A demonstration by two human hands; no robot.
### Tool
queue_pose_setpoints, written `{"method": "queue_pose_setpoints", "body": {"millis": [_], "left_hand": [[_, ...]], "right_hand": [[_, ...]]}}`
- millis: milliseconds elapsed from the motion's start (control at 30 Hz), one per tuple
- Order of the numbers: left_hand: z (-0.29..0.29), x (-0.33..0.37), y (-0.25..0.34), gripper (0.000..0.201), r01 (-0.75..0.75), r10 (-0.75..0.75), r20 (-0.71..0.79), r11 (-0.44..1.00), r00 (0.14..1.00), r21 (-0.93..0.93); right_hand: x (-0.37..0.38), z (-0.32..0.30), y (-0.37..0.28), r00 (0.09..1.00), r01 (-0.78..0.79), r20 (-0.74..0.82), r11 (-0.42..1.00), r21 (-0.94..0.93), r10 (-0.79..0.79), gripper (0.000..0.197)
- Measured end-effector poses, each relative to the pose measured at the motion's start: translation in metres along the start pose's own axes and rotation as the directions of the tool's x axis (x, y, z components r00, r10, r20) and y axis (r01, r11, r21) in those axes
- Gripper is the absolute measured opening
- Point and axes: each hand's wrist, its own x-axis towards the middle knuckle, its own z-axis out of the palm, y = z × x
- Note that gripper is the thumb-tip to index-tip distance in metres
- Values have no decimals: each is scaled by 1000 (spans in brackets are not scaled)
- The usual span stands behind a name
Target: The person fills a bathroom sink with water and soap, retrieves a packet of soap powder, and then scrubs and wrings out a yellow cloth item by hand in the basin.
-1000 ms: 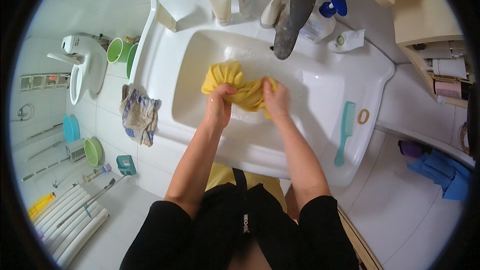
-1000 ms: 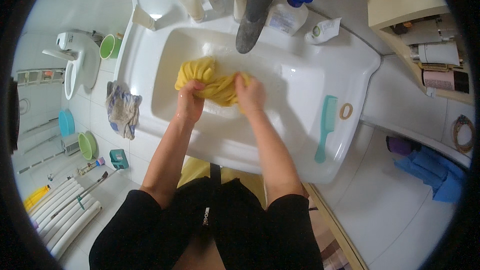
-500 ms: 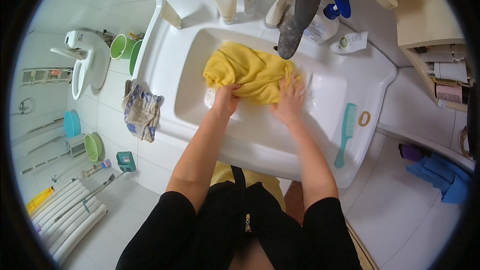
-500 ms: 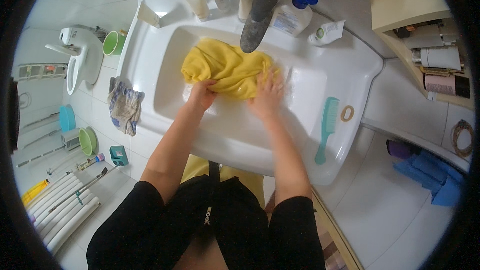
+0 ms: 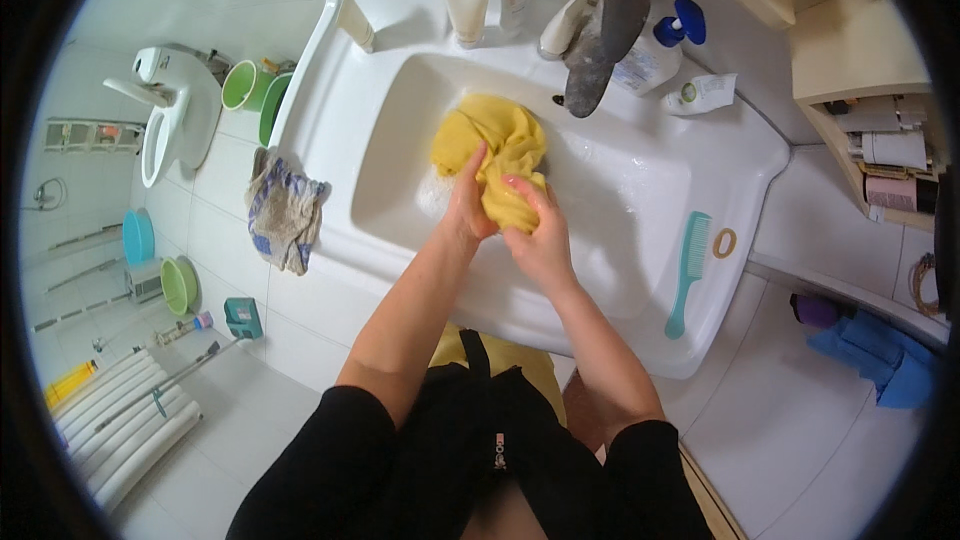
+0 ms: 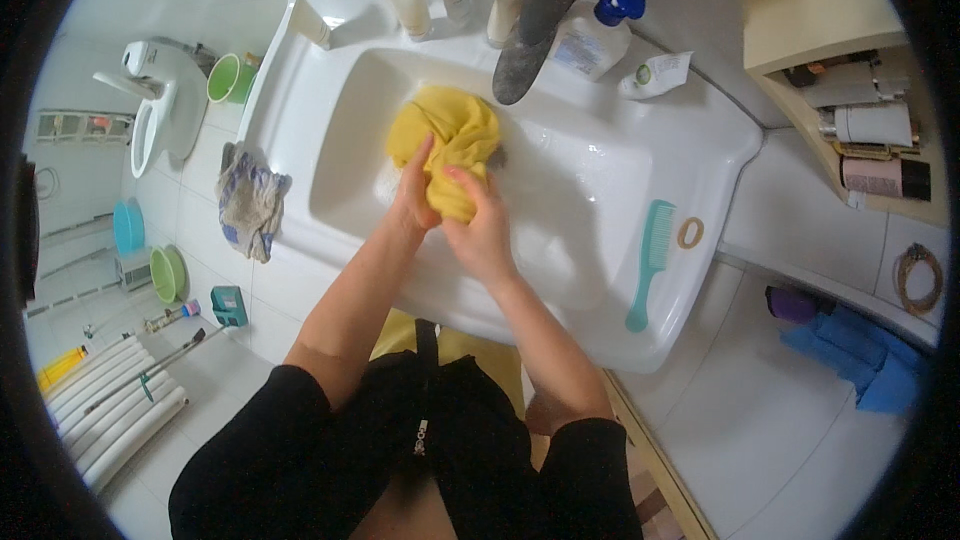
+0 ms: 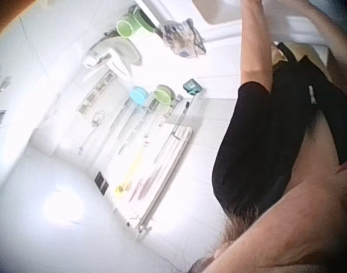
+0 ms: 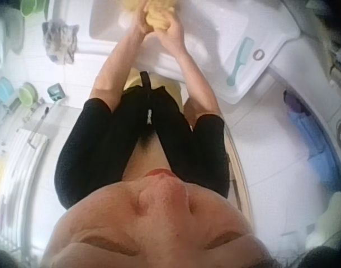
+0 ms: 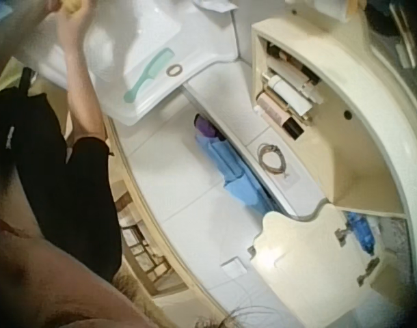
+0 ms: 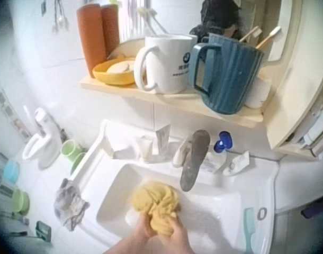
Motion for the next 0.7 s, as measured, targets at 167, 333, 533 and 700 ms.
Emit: {"method": "queue_pose_setpoints", "body": {"millis": [167,333,533,700], "left_hand": [[5,1,1,54,-42,104,296,978,950,-206],[37,6,-2,33,-135,131,97,990,987,37],[-3,12,-26,24,-273,273,15,961,962,36],[5,-3,5,36,-243,239,-108,970,965,-26]], "right_hand": [[-25,-12,-45,984,-179,110,773,609,140,69],[0,-20,-16,991,97,-123,916,389,-52,62],[53,-4,-6,915,24,-386,972,-234,-115,36],[32,5,11,950,160,-260,985,-67,-172,27]]}}
